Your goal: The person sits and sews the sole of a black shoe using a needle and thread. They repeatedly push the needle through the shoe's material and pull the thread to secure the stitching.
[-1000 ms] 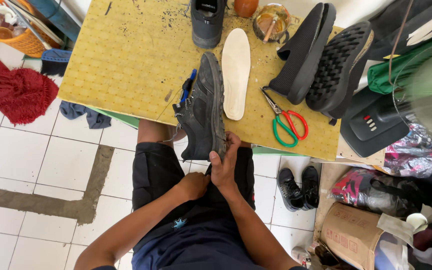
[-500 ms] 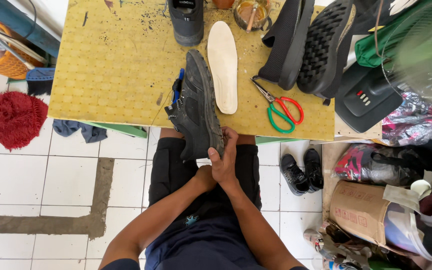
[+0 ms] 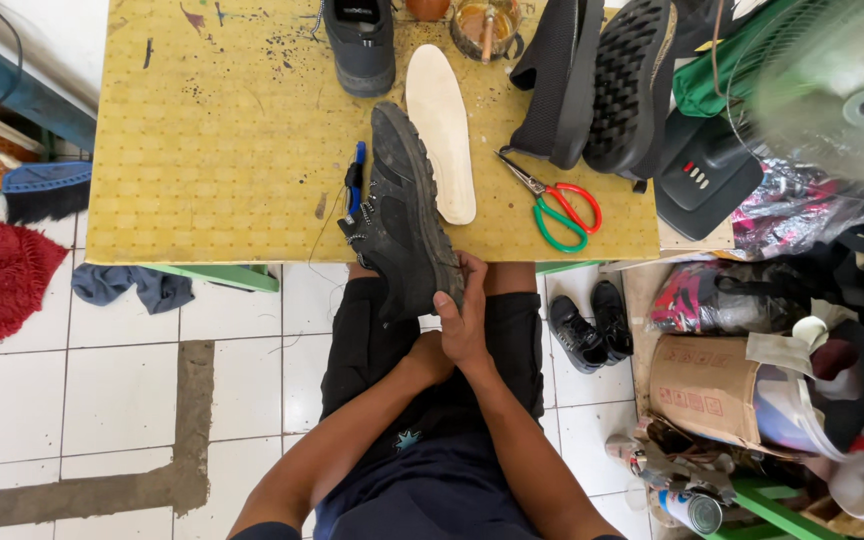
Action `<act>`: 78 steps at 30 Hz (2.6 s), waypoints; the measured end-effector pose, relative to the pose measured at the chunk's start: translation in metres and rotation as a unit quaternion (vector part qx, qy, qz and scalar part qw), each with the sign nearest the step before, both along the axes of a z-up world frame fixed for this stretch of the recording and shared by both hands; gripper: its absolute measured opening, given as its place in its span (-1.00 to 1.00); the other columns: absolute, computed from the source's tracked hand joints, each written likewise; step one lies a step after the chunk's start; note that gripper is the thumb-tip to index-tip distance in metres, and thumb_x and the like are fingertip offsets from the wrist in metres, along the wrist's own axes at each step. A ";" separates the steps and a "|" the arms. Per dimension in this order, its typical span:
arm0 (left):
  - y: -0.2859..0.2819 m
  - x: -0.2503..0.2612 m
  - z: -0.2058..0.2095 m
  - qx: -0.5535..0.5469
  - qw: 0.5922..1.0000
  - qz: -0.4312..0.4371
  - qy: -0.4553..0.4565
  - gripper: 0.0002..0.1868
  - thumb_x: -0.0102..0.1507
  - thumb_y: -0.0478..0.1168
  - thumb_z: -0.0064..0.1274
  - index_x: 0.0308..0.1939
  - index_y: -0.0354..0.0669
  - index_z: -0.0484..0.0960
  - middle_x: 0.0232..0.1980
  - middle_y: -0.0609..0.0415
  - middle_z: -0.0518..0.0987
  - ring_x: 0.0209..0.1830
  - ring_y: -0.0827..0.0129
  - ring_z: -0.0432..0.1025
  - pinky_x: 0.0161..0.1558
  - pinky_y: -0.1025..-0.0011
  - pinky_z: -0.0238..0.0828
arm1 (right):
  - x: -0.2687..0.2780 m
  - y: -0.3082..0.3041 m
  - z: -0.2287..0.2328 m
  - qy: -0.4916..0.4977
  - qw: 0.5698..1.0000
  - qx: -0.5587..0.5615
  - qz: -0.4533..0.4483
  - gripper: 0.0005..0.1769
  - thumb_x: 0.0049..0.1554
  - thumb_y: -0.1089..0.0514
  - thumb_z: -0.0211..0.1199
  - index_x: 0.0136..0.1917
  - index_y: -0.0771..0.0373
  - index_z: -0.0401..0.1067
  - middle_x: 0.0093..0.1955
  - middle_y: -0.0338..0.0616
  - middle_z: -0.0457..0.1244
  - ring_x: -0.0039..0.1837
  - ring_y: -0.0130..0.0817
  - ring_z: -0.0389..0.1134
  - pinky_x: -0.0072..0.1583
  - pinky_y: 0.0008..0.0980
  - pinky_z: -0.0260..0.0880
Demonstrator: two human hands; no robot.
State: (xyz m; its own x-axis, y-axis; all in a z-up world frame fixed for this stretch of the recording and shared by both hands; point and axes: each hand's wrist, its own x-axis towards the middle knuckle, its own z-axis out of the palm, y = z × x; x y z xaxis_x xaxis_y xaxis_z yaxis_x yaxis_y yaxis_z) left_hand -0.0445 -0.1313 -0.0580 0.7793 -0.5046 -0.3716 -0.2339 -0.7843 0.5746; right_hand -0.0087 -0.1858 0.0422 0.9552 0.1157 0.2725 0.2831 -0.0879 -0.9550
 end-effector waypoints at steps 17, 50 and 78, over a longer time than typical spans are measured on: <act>0.020 0.006 0.023 -0.080 0.995 0.066 0.012 -0.72 0.34 -0.16 -0.04 -0.07 -0.35 0.58 -0.29 -0.31 0.65 -0.25 -0.26 0.62 -0.25 -0.04 0.57 | -0.015 0.006 0.023 0.052 0.997 -0.052 -0.032 -0.24 0.35 -0.19 0.05 0.56 0.36 0.00 0.43 0.22 0.09 0.55 0.14 0.05 0.54 0.24 -0.05; 0.112 0.014 0.199 -0.466 0.782 0.408 0.068 -0.65 0.24 -0.17 0.35 0.04 -0.29 0.76 -0.07 -0.17 0.77 0.05 0.24 0.60 0.02 0.23 0.57 | 0.012 -0.102 0.149 0.219 0.893 -0.393 -0.002 -0.56 0.38 0.07 0.00 0.36 0.42 0.38 0.12 0.29 0.39 -0.03 0.11 0.47 -0.01 0.00 0.43; 0.105 0.017 0.176 -0.531 0.717 0.442 0.089 -0.73 0.26 -0.24 0.35 -0.02 -0.33 0.78 -0.16 -0.08 0.77 -0.09 0.39 0.59 -0.06 0.41 0.56 | 0.045 -0.041 0.150 -0.037 0.946 -0.282 0.156 -0.86 0.25 0.29 0.32 0.04 0.21 0.66 -0.19 -0.09 0.41 -0.26 -0.28 0.42 -0.26 -0.39 0.32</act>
